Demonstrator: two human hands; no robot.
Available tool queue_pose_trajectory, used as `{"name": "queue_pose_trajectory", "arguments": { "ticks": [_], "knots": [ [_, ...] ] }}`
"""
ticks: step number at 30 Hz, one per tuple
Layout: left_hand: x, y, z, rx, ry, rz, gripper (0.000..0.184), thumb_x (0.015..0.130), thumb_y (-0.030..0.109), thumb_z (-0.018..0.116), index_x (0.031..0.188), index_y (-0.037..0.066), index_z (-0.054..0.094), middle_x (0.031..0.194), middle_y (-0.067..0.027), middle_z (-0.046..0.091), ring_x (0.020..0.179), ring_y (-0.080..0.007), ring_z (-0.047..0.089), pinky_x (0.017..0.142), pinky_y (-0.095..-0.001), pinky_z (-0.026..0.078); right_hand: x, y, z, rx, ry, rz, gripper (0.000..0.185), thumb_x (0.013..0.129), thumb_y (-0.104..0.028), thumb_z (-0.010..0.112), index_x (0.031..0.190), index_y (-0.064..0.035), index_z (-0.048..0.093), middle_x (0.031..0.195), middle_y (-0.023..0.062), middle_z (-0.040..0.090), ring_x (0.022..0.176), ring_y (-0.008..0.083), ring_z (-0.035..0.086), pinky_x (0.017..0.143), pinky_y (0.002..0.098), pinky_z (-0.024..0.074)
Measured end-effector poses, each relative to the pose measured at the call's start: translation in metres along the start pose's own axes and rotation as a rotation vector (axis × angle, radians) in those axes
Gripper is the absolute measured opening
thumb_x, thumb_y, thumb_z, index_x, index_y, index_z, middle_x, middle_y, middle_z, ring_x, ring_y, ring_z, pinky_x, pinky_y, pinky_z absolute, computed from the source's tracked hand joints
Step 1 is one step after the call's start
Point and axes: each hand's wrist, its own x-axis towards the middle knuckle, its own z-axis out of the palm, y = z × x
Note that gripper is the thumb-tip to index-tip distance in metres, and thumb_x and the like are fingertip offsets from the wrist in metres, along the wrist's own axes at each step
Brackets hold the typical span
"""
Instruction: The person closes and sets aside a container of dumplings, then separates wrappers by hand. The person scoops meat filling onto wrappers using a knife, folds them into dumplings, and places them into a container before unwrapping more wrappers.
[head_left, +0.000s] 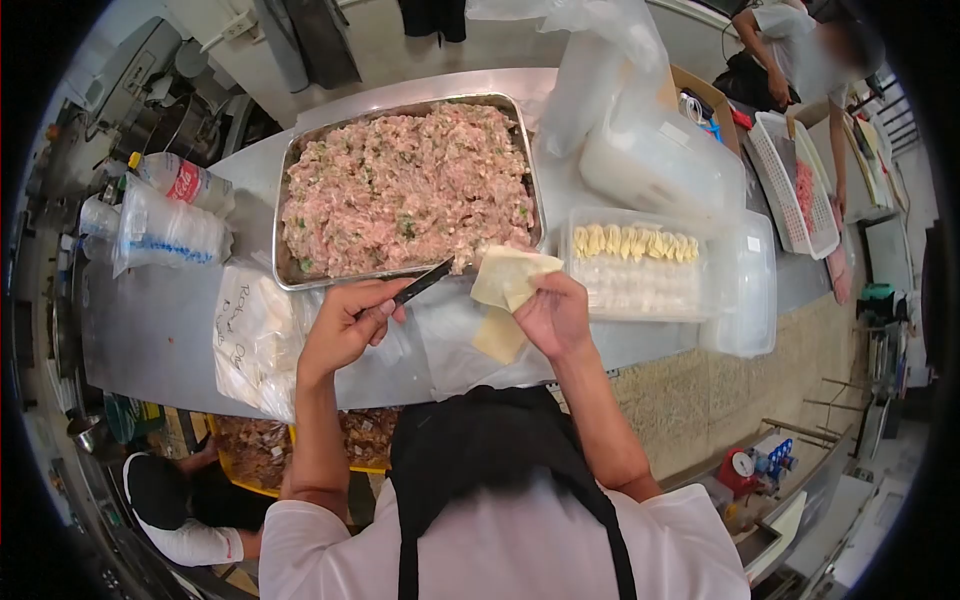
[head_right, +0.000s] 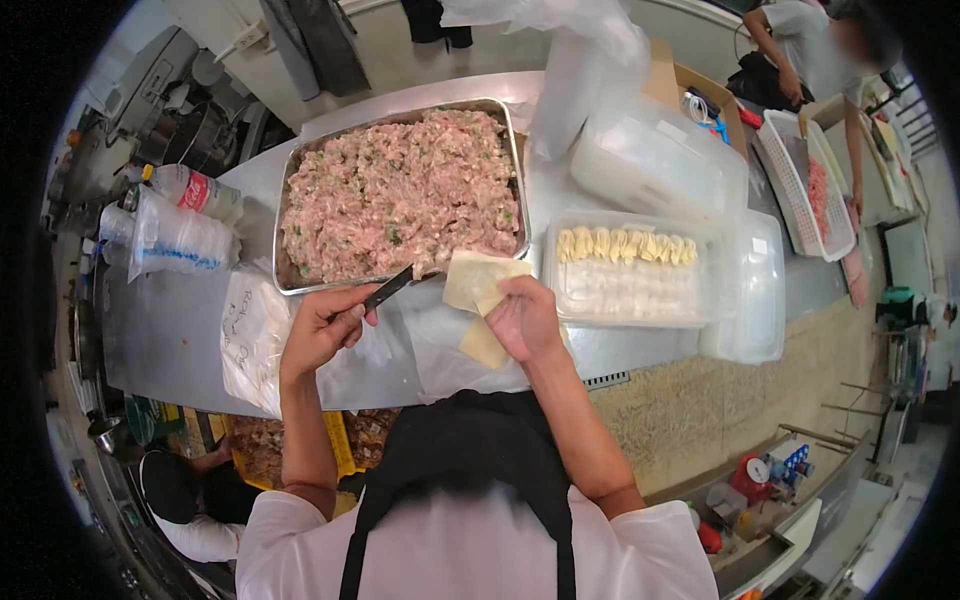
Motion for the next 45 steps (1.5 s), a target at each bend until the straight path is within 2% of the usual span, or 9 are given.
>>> {"name": "queue_pose_trajectory", "arguments": {
  "ticks": [2, 6, 9, 14, 18, 23, 26, 35, 45],
  "knots": [
    [-0.001, -0.003, 0.005, -0.045, -0.005, 0.0, 0.035, 0.096, -0.003, 0.055, 0.129, 0.003, 0.066, 0.084, -0.0029, 0.062, 0.056, -0.0056, 0.048, 0.05, -0.0211, 0.038, 0.007, 0.001, -0.016, 0.061, 0.111, 0.198, 0.057, 0.084, -0.006, 0.048, 0.138, 0.0117, 0.041, 0.136, 0.0291, 0.053, 0.129, 0.0429, 0.052, 0.112, 0.0532, 0.0405],
    [-0.003, -0.007, 0.011, 0.019, 0.017, 0.02, 0.037, 0.096, -0.003, 0.054, 0.131, 0.004, 0.065, 0.085, -0.0035, 0.062, 0.057, -0.0057, 0.048, 0.051, -0.0211, 0.039, -0.001, 0.006, -0.001, -0.029, 0.198, 0.198, 0.054, 0.086, -0.009, 0.048, 0.137, 0.0098, 0.043, 0.134, 0.0292, 0.054, 0.127, 0.0444, 0.054, 0.108, 0.0543, 0.0445],
    [-0.007, -0.002, 0.015, 0.056, 0.014, 0.034, 0.037, 0.096, -0.002, 0.053, 0.13, 0.004, 0.065, 0.085, -0.004, 0.062, 0.057, -0.0059, 0.048, 0.051, -0.0213, 0.039, -0.007, 0.003, 0.0, 0.153, -0.03, 0.096, 0.052, 0.089, -0.011, 0.049, 0.135, 0.0131, 0.041, 0.132, 0.0295, 0.056, 0.125, 0.0441, 0.055, 0.107, 0.0509, 0.0456],
    [-0.008, -0.007, 0.02, 0.037, 0.033, 0.051, 0.034, 0.097, -0.002, 0.052, 0.129, 0.0, 0.064, 0.088, -0.0051, 0.062, 0.056, -0.0062, 0.048, 0.048, -0.0207, 0.038, -0.009, 0.005, -0.009, -0.095, 0.232, 0.077, 0.044, 0.096, -0.014, 0.046, 0.132, 0.0108, 0.046, 0.13, 0.0275, 0.058, 0.121, 0.0402, 0.059, 0.108, 0.0483, 0.046],
    [-0.003, -0.01, 0.03, -0.109, 0.071, 0.033, 0.038, 0.092, 0.001, 0.065, 0.13, 0.002, 0.064, 0.091, -0.0038, 0.063, 0.059, -0.0054, 0.049, 0.051, -0.0205, 0.039, -0.01, -0.001, 0.0, -0.231, 0.162, 0.061, 0.039, 0.1, -0.017, 0.047, 0.127, 0.0101, 0.052, 0.127, 0.0264, 0.061, 0.117, 0.0378, 0.062, 0.104, 0.0476, 0.0486],
    [0.027, -0.031, 0.072, -0.054, 0.206, 0.203, 0.037, 0.082, 0.003, 0.078, 0.116, 0.001, 0.065, 0.097, -0.0024, 0.063, 0.066, -0.0039, 0.052, 0.055, -0.0212, 0.043, -0.015, 0.006, 0.013, -0.48, 0.17, 0.156, 0.035, 0.102, -0.015, 0.051, 0.128, 0.0066, 0.06, 0.114, 0.0138, 0.069, 0.102, 0.0185, 0.068, 0.09, 0.0326, 0.0541],
    [0.041, -0.024, 0.089, 0.13, 0.251, 0.116, 0.036, 0.078, 0.001, 0.081, 0.107, 0.001, 0.061, 0.089, 0.0004, 0.062, 0.065, -0.0028, 0.051, 0.055, -0.0192, 0.042, -0.017, 0.009, 0.014, -0.484, 0.205, 0.21, 0.037, 0.102, -0.016, 0.051, 0.131, 0.0066, 0.058, 0.114, 0.0132, 0.069, 0.1, 0.0175, 0.068, 0.089, 0.0307, 0.0545],
    [0.045, 0.0, 0.083, -0.316, 0.052, -0.044, 0.021, 0.091, 0.006, 0.067, 0.11, 0.0, 0.059, 0.078, -0.0019, 0.063, 0.048, -0.0026, 0.048, 0.04, -0.02, 0.035, -0.012, 0.01, -0.01, -0.049, -0.254, 0.324, 0.063, 0.094, -0.026, 0.059, 0.145, 0.0064, 0.041, 0.136, 0.0202, 0.057, 0.123, 0.0288, 0.058, 0.108, 0.0434, 0.0431],
    [0.035, 0.021, 0.063, -0.192, 0.153, -0.004, 0.023, 0.095, 0.007, 0.065, 0.115, 0.0, 0.059, 0.08, 0.0016, 0.059, 0.052, -0.0025, 0.047, 0.043, -0.0195, 0.037, -0.007, 0.024, -0.016, 0.005, -0.101, 0.314, 0.05, 0.1, -0.02, 0.057, 0.141, 0.0046, 0.045, 0.132, 0.0165, 0.06, 0.12, 0.0263, 0.061, 0.109, 0.0408, 0.0438]
  ]
}}
